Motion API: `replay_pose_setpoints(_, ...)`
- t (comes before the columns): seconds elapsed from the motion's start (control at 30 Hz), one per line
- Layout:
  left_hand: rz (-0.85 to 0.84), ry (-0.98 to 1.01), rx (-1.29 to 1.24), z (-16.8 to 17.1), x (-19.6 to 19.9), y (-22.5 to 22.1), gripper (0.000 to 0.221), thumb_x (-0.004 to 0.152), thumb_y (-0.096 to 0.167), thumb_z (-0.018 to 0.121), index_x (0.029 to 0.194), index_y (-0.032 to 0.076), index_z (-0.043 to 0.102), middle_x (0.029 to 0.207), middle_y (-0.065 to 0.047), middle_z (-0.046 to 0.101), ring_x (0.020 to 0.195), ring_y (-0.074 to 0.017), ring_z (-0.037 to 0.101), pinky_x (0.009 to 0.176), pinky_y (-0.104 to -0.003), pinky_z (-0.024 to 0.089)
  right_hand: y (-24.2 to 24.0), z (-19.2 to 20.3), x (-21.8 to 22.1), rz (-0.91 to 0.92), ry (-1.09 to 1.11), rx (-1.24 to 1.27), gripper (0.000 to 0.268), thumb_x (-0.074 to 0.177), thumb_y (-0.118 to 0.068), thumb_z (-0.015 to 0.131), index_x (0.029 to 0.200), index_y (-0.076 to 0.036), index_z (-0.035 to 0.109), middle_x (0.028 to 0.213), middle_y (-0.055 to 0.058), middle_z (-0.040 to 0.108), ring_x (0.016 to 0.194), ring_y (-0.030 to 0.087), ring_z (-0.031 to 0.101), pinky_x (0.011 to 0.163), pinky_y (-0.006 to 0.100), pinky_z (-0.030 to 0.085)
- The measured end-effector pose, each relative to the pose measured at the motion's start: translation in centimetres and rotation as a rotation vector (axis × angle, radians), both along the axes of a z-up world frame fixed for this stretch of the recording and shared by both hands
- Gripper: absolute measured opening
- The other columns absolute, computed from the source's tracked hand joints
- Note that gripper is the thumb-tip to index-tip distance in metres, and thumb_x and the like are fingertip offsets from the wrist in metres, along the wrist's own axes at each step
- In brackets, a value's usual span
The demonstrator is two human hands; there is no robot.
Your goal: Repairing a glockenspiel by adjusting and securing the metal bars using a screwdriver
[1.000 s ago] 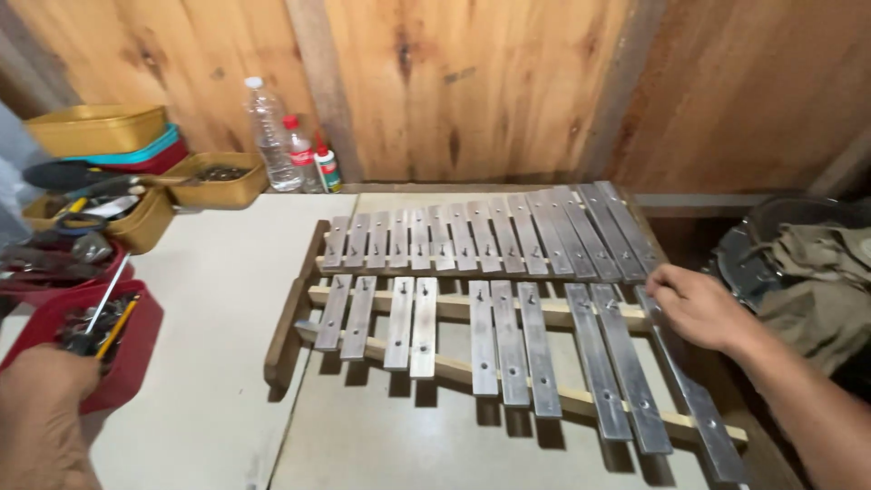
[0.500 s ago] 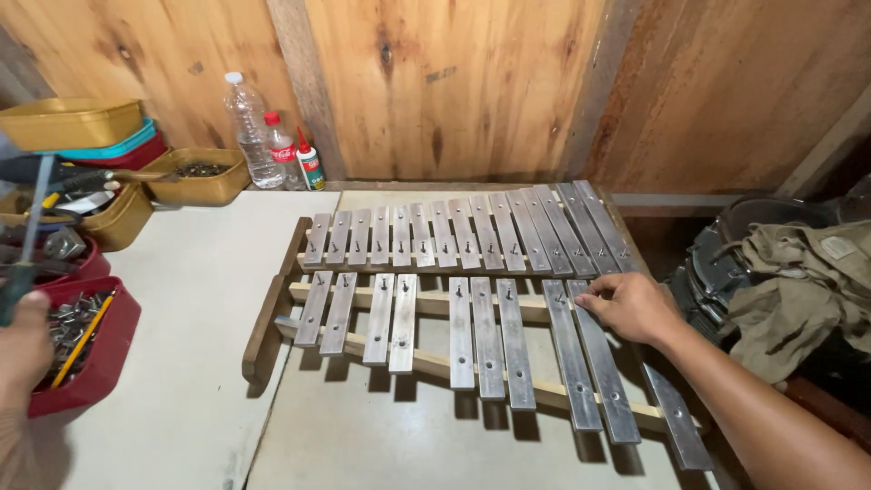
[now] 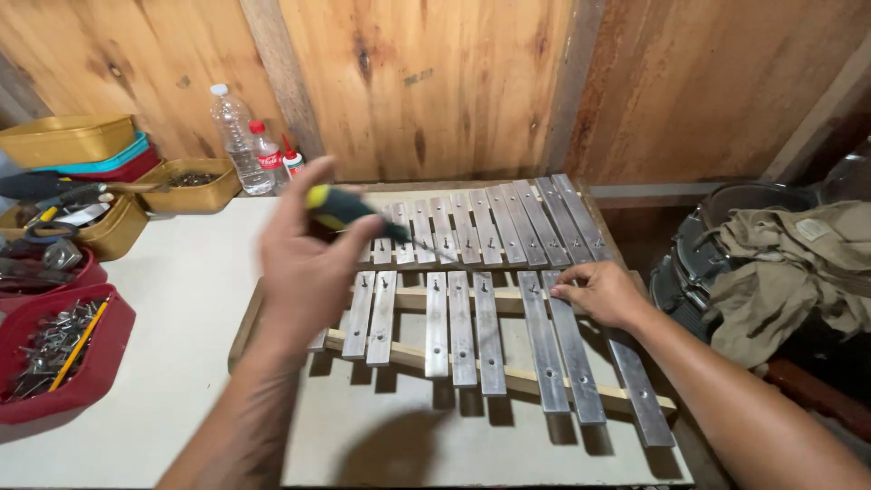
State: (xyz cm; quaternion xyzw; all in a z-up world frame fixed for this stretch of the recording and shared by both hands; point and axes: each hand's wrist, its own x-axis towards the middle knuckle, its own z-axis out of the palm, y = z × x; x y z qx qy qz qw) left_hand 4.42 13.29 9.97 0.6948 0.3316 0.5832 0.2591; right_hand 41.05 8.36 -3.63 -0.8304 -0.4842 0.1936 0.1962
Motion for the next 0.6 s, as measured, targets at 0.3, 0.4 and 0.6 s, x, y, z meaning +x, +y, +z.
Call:
replay_pose_setpoints(0.3,-0.223,-0.065,0.090,-3.8,13.8,2.1,0.066,0.079,0.004,0.084,0.139,0.006,0.059,0.103,-0.027,0.073,0.089,-0.0402,0.076,0.070,-0.041,0.068,-1.3,-1.5,0.2,0.051,0.129,0.285,0.026,0.074,-0.025,0.085,0.099,-0.018,0.085,0.091,0.011,0.082,0.089,0.027,0.077,0.075,0.035,0.058)
replay_pose_setpoints(0.4,-0.198,-0.021,0.074,-4.2,14.7,2.6,0.065,0.078,0.006,0.085,0.139,0.007,0.059,0.101,-0.028,0.072,0.089,-0.0427,0.075,0.069,-0.042,0.068,-0.4,-2.2,1.1,0.066,0.139,0.307,0.027,0.075,-0.024,0.085,0.101,-0.018,0.085,0.092,0.011,0.082,0.090,0.027,0.077,0.075,0.036,0.058)
replay_pose_setpoints(0.6,-0.155,0.047,0.025,-4.5,15.3,3.5,0.067,0.077,0.012,0.086,0.139,0.012,0.060,0.101,-0.025,0.073,0.088,-0.0406,0.076,0.071,-0.041,0.068,-0.2,-2.8,1.4,0.082,0.124,0.301,0.026,0.074,-0.026,0.084,0.099,-0.020,0.085,0.089,0.007,0.082,0.088,0.024,0.077,0.075,0.036,0.058)
